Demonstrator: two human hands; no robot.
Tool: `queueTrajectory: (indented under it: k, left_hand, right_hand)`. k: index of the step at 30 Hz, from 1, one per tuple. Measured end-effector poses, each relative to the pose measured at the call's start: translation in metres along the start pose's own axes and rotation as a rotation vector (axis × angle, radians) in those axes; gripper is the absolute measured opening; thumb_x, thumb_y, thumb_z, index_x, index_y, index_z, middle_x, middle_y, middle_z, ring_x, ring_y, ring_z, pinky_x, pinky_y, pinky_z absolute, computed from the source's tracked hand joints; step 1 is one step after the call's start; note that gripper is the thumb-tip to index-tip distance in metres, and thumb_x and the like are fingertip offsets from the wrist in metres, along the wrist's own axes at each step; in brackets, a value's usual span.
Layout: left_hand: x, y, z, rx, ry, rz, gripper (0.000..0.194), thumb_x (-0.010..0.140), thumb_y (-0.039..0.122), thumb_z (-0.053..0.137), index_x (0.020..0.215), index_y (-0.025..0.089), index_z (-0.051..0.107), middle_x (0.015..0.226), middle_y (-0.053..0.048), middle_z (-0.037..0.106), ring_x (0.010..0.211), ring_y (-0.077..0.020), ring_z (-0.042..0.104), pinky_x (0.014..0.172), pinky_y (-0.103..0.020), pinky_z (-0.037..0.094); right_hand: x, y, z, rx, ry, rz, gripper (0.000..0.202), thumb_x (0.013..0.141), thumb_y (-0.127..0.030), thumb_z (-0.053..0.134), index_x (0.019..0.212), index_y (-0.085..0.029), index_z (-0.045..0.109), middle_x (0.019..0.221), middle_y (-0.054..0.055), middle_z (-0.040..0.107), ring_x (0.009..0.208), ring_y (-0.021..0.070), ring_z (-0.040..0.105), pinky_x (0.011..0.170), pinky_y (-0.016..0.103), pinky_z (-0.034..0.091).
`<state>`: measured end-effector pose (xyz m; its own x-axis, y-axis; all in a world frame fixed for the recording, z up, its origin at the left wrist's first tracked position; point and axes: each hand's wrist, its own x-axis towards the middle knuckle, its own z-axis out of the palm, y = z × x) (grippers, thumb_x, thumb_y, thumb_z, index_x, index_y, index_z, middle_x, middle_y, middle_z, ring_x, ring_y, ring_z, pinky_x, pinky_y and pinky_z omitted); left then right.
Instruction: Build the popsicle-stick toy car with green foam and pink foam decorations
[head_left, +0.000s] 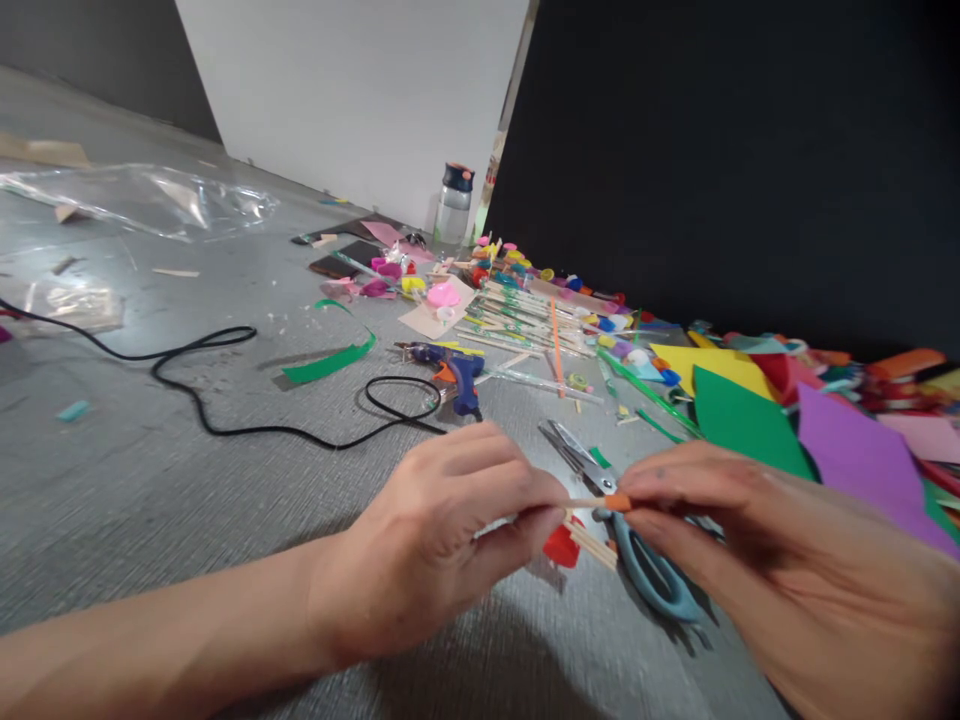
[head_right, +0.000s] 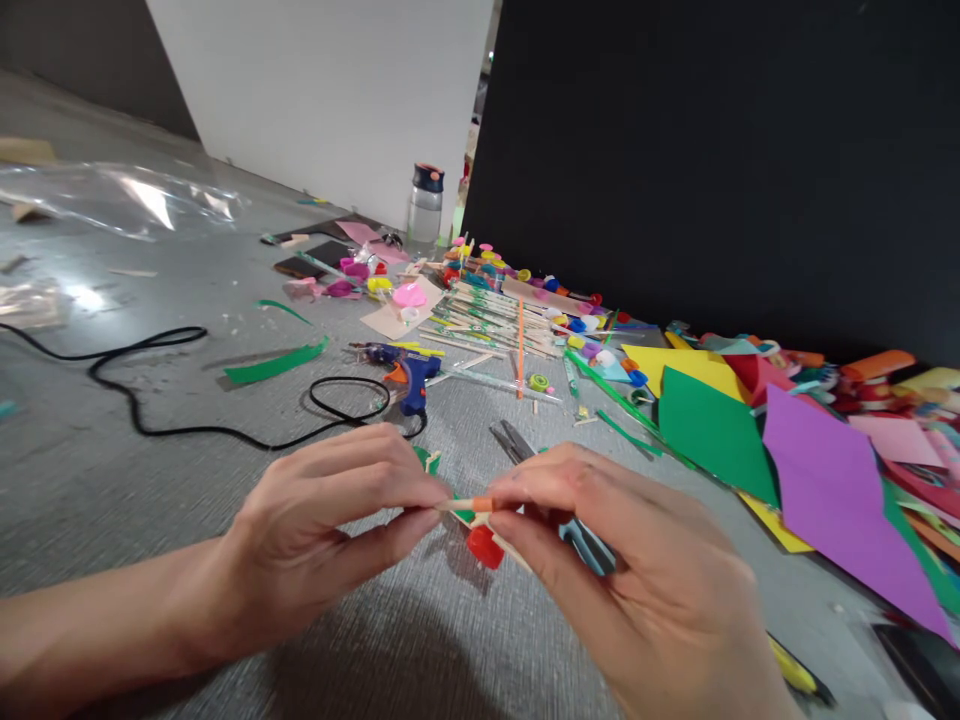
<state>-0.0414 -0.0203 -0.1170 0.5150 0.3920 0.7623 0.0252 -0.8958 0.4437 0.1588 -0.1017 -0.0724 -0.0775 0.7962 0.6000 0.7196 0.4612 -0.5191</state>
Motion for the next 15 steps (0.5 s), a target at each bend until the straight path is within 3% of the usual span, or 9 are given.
queueTrajectory:
  k: [9, 15]
  left_hand:
    - [-0.0009, -0.0011, 0.0001, -0.059, -0.041, -0.008, 0.011, 0.095, 0.011, 0.06, 0.094, 0.008, 0.07, 0.077, -0.006, 0.067, 0.074, -0.0127, 0.055, 0.07, -0.025, 0.046]
    - [-0.0009, -0.0014, -0.0006, -0.057, -0.056, 0.009, 0.009, 0.094, 0.01, 0.06, 0.095, 0.008, 0.069, 0.079, -0.005, 0.066, 0.074, -0.0121, 0.053, 0.07, -0.025, 0.045]
  right_hand:
    - [0.0023, -0.0005, 0.0037, 0.019, -0.035, -0.006, 0.014, 0.093, -0.016, 0.068, 0.086, -0.028, 0.068, 0.08, -0.002, 0.068, 0.07, 0.0194, 0.066, 0.061, 0.031, 0.053]
    - [0.0021, 0.0, 0.0024, 0.012, -0.081, -0.041, 0.018, 0.093, -0.01, 0.065, 0.088, -0.028, 0.066, 0.083, -0.004, 0.067, 0.073, 0.0167, 0.066, 0.066, 0.029, 0.052]
